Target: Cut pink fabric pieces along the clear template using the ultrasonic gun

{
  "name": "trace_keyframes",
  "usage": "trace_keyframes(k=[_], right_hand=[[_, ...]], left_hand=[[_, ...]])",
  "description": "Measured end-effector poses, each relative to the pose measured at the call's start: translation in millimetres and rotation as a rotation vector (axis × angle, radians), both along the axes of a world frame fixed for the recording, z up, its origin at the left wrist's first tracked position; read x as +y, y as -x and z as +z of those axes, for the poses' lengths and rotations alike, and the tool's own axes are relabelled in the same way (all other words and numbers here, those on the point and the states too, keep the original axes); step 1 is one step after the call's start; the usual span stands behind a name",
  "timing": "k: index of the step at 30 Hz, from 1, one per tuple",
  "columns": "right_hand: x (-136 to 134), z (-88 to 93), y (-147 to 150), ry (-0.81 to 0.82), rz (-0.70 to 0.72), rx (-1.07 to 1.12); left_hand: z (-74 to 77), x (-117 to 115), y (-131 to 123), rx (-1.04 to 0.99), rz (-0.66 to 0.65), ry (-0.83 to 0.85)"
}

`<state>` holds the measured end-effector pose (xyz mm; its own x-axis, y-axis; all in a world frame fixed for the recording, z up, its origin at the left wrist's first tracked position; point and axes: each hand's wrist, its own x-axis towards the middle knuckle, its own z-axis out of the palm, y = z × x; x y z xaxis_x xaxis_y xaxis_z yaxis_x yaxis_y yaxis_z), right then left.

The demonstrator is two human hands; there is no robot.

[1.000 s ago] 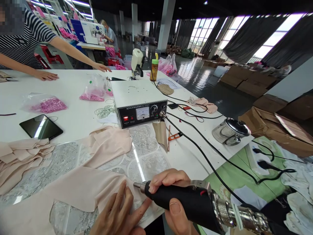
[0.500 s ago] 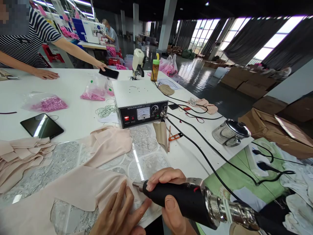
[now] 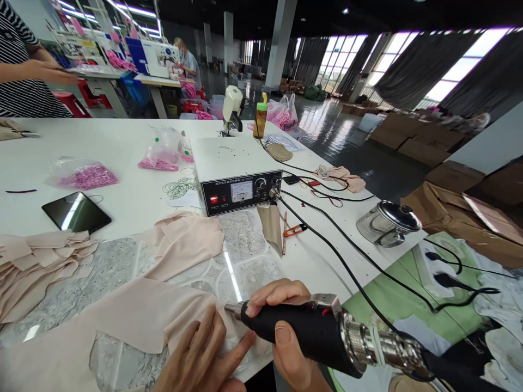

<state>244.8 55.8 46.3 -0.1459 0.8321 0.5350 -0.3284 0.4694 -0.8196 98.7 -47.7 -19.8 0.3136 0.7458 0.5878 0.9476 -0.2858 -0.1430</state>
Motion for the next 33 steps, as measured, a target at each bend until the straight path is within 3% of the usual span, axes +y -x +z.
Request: trace_keyframes(k=[6, 16, 33], right_hand=[[1.5, 7.5, 3.2, 0.008, -0.013, 0.045], [2.5, 8.0, 2.1, 0.019, 0.018, 0.069], [5.3, 8.0, 11.5, 0.058, 0.001, 0.118]], left_hand=[[-6.3, 3.8, -1.4, -0.127, -0.018, -0.095], [-4.7, 2.3, 3.6, -0.081, 0.000, 0.036], [-6.9, 4.5, 1.6, -0.027, -0.002, -0.005]])
